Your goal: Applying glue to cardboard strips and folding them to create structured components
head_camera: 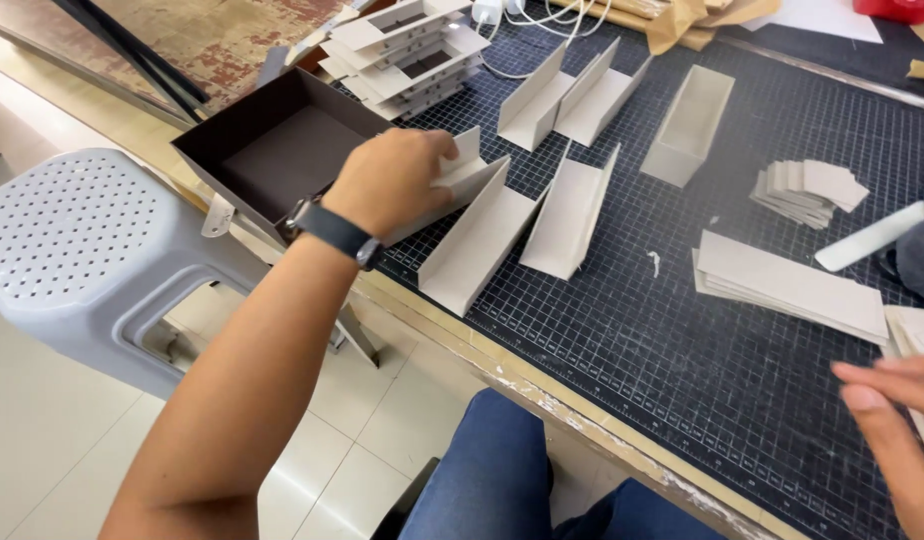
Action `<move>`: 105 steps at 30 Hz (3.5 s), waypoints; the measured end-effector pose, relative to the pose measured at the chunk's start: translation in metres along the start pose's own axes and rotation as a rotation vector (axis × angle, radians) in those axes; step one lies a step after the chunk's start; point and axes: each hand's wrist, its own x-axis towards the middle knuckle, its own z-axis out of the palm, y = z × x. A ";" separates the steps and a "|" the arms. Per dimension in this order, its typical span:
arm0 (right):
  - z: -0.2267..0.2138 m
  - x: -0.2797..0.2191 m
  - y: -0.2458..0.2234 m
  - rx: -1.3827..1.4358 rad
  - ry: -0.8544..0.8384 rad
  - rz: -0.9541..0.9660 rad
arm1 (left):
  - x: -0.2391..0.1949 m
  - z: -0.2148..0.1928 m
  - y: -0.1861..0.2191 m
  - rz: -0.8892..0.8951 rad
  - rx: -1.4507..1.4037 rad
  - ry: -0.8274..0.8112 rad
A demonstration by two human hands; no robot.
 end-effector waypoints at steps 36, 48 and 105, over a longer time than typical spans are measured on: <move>0.112 0.127 -0.260 0.027 -0.254 -0.755 | -0.034 0.050 -0.011 0.060 0.186 0.056; 0.038 0.097 -0.181 0.075 -0.194 -0.565 | -0.184 -0.041 -0.036 0.245 -0.032 0.648; -0.006 -0.075 -0.028 0.462 0.554 0.230 | -0.145 0.090 0.213 0.448 -0.777 0.718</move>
